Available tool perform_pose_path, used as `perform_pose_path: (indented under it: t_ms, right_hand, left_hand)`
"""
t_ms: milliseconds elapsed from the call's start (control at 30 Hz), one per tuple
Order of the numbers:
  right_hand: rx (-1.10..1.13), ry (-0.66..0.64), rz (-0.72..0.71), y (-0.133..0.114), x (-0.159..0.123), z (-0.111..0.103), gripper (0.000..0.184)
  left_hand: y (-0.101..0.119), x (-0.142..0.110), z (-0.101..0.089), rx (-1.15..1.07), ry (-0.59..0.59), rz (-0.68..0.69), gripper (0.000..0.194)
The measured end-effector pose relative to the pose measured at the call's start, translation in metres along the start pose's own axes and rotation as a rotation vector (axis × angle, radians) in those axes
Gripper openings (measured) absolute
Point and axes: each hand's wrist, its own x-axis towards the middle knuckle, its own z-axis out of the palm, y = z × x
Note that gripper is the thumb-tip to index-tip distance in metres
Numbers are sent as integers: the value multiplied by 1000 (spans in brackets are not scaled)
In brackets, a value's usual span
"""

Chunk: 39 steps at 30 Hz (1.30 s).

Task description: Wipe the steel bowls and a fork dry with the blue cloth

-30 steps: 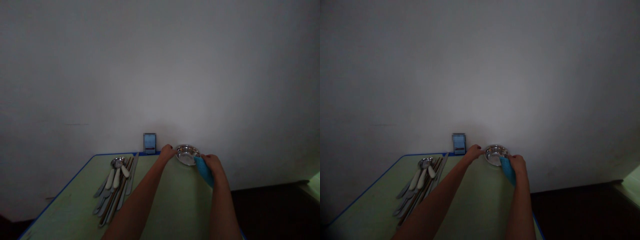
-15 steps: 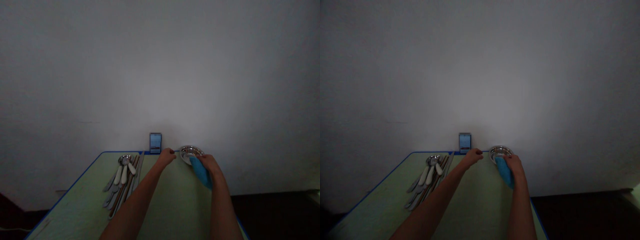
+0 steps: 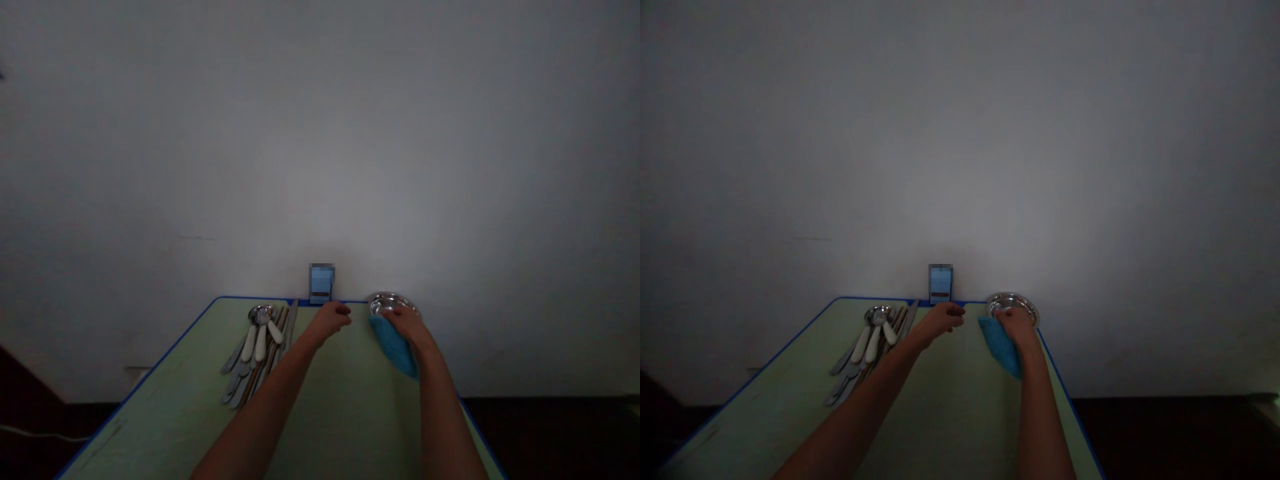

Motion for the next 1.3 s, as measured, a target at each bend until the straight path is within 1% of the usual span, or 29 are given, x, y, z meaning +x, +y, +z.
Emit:
perform_pose_path:
  t_ms: [67, 167, 233, 333, 400, 533, 633, 767, 933, 1033, 1133, 1300]
  right_hand:
    - [-1, -65, 35, -6, -3, 1, 32]
    - [13, -124, 53, -13, -7, 3, 31]
    - [26, -147, 51, -18, -9, 6, 31]
    - [44, -166, 38, -25, -13, 11, 30]
    - [47, -167, 24, -29, -14, 14, 31]
    - [42, -148, -9, -37, -17, 19, 30]
    - [42, -138, -24, -41, -18, 23, 30]
    - [69, -126, -40, -44, -19, 25, 29]
    - [195, -128, -42, -44, -22, 26, 37]
    - [332, -195, -17, -44, -24, 28, 39]
    - [486, -301, 9, -44, -27, 28, 41]
    - [681, -460, 15, -47, -33, 22, 44]
  left_hand:
    - [-3, -4, -2, -48, -1, 24, 23]
    - [-6, -12, -4, -125, -21, 81, 32]
    - [-8, -18, -6, -180, -58, 125, 38]
    - [-8, -26, -10, -261, -138, 183, 43]
    - [-8, -31, -12, -307, -185, 213, 42]
    - [-9, -38, -14, -366, -216, 236, 36]
    - [-11, -39, -15, -389, -209, 238, 33]
    - [-14, -40, -16, -394, -170, 239, 30]
    - [-16, -41, -18, -385, -128, 238, 26]
    - [-16, -41, -20, -392, -108, 243, 24]
    - [-18, -41, -21, -412, -83, 244, 23]
    - [-23, -41, -22, -454, -53, 227, 27]
